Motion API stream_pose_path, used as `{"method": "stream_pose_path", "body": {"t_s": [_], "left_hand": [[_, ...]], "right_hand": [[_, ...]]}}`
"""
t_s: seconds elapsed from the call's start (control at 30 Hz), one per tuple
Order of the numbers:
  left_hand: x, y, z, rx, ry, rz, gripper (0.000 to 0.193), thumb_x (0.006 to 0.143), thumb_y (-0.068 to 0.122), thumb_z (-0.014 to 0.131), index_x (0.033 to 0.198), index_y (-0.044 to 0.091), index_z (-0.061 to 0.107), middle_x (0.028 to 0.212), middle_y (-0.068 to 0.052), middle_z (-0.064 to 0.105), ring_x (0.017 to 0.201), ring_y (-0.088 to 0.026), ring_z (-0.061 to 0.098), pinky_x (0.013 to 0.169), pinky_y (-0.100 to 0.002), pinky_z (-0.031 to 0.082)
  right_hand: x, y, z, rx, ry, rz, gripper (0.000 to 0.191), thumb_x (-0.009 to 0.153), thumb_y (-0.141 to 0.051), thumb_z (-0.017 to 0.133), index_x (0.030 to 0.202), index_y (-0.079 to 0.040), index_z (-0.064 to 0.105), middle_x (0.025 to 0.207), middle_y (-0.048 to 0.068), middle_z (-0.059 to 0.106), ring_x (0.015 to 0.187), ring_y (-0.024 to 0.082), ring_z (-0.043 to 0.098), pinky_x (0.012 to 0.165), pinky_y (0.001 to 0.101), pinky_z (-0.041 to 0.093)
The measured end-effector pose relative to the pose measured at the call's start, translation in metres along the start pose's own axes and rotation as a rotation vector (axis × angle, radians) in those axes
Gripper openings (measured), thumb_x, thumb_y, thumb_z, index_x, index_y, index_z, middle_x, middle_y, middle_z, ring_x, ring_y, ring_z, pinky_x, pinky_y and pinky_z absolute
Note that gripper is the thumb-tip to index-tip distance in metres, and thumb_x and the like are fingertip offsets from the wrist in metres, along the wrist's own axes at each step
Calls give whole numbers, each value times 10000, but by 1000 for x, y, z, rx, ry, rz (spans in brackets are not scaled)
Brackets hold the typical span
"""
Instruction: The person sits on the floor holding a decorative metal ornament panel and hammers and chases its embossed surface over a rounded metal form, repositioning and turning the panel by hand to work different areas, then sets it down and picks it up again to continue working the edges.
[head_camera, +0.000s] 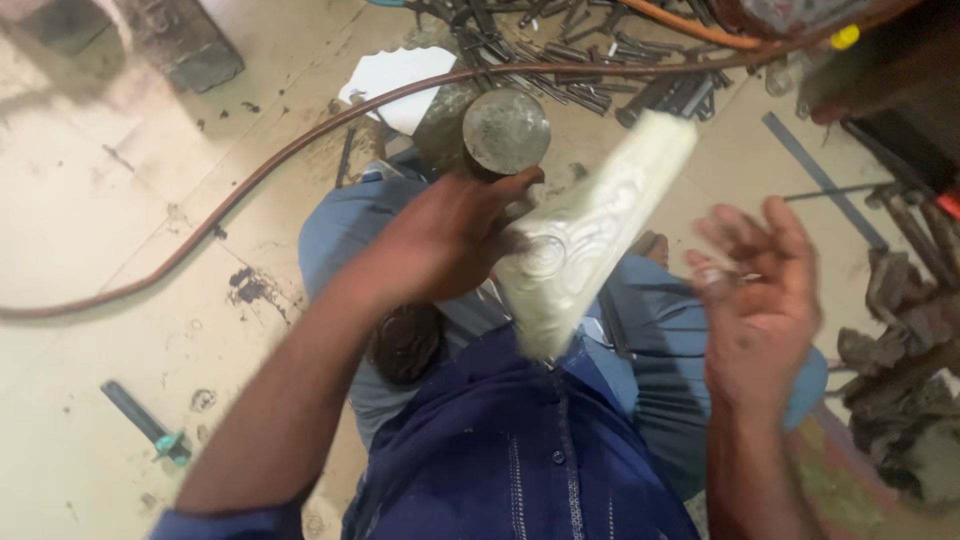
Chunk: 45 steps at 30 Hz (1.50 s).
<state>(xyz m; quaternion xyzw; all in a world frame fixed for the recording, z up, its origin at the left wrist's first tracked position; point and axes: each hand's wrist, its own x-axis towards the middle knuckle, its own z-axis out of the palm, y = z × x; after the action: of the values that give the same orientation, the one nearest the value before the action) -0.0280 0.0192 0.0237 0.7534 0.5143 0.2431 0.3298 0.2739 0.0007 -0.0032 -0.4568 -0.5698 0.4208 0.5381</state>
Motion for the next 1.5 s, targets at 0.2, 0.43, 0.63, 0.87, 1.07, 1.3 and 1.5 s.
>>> {"method": "stream_pose_path", "body": {"t_s": [0.2,0.43,0.63,0.87,1.07,1.3,1.5], "left_hand": [[37,11,-13,217,-55,150,293,883,178,710,1164,98,730,973,-143,744,953,-359,704,825,-491,543],[56,17,-15,191,-86,206,180,866,242,735,972,98,762,857,-129,736,884,-364,699,755,-507,529],[55,30,-14,133,-88,141,148,924,227,667,877,132,770,796,-108,731,833,-331,711,728,-488,533],[48,40,-24,75,-79,137,173,887,273,702,859,114,765,743,-97,730,766,-306,724,697,-472,534],[45,35,-24,84,0,212,205,854,305,742,874,104,774,753,-110,728,775,-333,716,673,-479,536],[33,29,-2,-71,423,-140,353,969,367,671,1163,80,738,829,-113,767,768,-275,754,696,-412,576],[-6,31,51,-1071,218,-249,759,919,230,709,1513,73,262,1092,-49,750,989,-79,692,883,-266,553]], "right_hand": [[8,33,24,455,32,390,628,971,-29,648,1541,-47,384,1272,164,652,1026,242,705,827,371,613],[-19,50,21,604,-45,516,246,1025,-156,685,1229,-26,639,1017,70,698,837,166,687,720,347,621],[-33,60,16,582,9,524,120,1039,-146,687,1074,-31,687,941,54,695,800,152,671,688,318,612],[-39,63,18,617,9,532,133,1027,-162,682,1065,-34,684,940,54,707,816,166,691,674,312,610],[-45,58,22,618,-15,513,197,999,-157,670,1133,-14,680,988,94,739,857,199,734,688,331,624],[-37,8,39,-36,185,-14,151,1078,-102,611,1128,18,688,1067,110,716,840,187,718,711,344,660],[-36,-17,57,-874,-219,-728,257,888,14,705,1144,33,691,1229,248,702,1086,367,747,859,383,633]]}}
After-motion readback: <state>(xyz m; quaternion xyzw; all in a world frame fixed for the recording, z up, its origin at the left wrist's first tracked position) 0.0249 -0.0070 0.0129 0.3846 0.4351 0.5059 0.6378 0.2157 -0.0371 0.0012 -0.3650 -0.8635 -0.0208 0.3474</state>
